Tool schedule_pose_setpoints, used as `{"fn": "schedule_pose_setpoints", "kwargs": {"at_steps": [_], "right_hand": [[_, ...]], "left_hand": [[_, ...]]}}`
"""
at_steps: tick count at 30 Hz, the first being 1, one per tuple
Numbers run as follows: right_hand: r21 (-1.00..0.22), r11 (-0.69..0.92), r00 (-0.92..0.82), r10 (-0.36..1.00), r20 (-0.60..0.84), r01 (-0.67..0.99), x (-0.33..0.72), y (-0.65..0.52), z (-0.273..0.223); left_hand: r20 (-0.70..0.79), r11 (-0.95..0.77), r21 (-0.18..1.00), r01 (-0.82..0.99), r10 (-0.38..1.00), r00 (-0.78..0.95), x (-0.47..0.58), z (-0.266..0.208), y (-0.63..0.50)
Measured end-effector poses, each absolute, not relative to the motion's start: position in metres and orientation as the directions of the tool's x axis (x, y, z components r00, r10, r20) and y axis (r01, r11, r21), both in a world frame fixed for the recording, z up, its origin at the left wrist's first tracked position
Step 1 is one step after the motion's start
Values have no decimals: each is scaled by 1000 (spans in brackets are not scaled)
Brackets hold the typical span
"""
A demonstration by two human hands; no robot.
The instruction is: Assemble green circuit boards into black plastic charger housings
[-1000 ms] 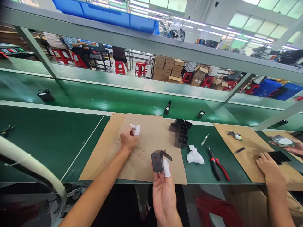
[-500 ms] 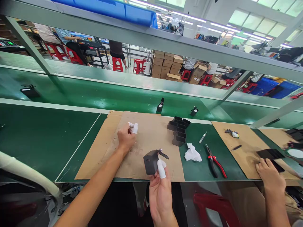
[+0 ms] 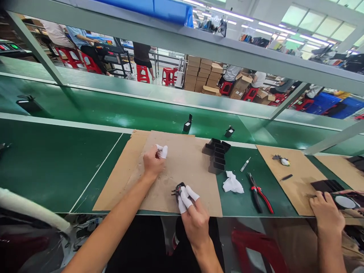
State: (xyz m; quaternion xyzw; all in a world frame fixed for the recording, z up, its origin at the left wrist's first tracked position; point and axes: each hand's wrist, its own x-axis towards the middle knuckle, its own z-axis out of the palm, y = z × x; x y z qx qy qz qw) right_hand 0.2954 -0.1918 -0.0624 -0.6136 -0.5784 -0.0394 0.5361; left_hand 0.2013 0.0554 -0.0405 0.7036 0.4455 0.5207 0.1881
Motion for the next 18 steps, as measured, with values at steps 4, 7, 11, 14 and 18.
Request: {"fn": "schedule_pose_setpoints", "kwargs": {"at_steps": [4, 7, 11, 14, 18], "right_hand": [[-757, 214, 477, 663, 577, 618, 295, -185, -63], [-948, 155, 691, 653, 309, 278, 301, -176, -64], [-972, 205, 768, 640, 42, -117, 317, -162, -59], [-948, 257, 764, 645, 24, -187, 326, -158, -51], [-940, 284, 731, 680, 59, -188, 327, -162, -48]], "left_hand": [[552, -556, 723, 411, 822, 142, 198, -39, 53], [532, -640, 701, 315, 763, 366, 196, -29, 41], [447, -735, 673, 79, 490, 748, 201, -3, 11], [369, -735, 677, 38, 383, 847, 210, 10, -15], [188, -610, 774, 169, 476, 859, 215, 7, -37]]}}
